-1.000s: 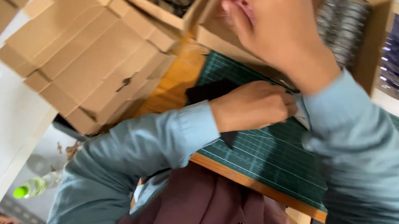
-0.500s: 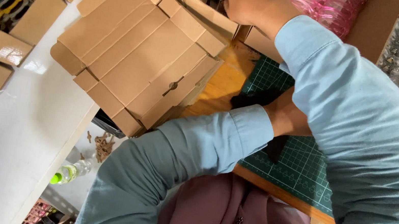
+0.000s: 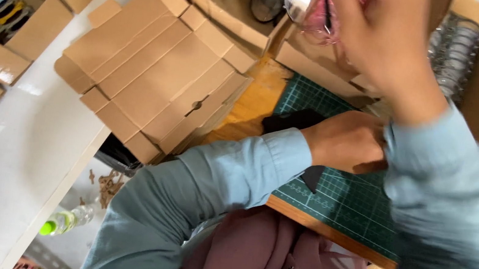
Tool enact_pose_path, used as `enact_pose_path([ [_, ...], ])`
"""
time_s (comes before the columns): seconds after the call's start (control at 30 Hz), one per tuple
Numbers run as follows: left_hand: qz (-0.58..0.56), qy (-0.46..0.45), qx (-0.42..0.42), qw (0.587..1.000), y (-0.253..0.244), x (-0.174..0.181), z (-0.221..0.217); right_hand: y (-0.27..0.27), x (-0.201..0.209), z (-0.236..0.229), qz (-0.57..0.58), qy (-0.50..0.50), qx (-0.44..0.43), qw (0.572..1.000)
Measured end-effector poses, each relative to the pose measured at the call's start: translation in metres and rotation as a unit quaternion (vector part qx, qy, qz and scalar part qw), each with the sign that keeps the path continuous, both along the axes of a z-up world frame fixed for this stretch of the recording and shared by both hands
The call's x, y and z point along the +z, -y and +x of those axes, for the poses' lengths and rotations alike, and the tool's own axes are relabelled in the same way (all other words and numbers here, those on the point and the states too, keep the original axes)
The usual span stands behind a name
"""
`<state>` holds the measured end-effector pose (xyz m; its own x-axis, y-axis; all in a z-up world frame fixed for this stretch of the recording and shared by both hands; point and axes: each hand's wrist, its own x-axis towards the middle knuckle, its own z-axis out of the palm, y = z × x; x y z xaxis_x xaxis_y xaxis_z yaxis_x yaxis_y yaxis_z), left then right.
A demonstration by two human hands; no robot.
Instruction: The person cleans a pair of eyeglasses with a white cloth, then places them into a small plastic bag. They wrap the bag in bubble wrap, place it into a cardboard box, and seal the box. Finally, they put the box into a black shipping bag. The person repeats the cleaning and bagging process with a second pair of glasses.
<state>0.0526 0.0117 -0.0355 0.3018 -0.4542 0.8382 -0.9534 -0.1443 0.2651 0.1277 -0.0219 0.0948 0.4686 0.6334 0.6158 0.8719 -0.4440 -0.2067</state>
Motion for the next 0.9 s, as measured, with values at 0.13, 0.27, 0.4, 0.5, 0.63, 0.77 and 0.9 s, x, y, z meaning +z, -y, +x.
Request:
enact_pose_path([
  [0.13, -0.143, -0.225, -0.041, 0.963, 0.012, -0.002, -0.001, 0.074, 0.039, -0.098, -0.01, 0.005, -0.024, 1.0],
  [0.27, -0.244, -0.515, -0.223, 0.791, 0.02, -0.008, -0.001, 0.154, 0.019, -0.14, 0.018, -0.096, -0.123, 0.988],
  [0.4, -0.214, -0.501, -0.287, 0.788, 0.013, 0.004, -0.006, 0.203, -0.019, -0.142, 0.084, -0.163, -0.17, 0.968],
  [0.5, -0.228, -0.526, -0.276, 0.772, 0.017, 0.001, -0.003, 0.211, -0.027, -0.137, 0.098, -0.17, -0.143, 0.97],
  [0.63, -0.134, -0.491, -0.197, 0.838, 0.009, 0.026, -0.006, 0.219, -0.039, -0.128, 0.094, -0.186, -0.082, 0.975],
  [0.77, -0.073, -0.466, -0.164, 0.866, 0.012, 0.022, -0.006, 0.216, -0.048, -0.129, 0.114, -0.195, -0.073, 0.971],
  [0.9, -0.12, -0.5, -0.207, 0.832, 0.01, 0.019, -0.008, 0.211, -0.05, -0.133, 0.137, -0.208, -0.069, 0.966],
])
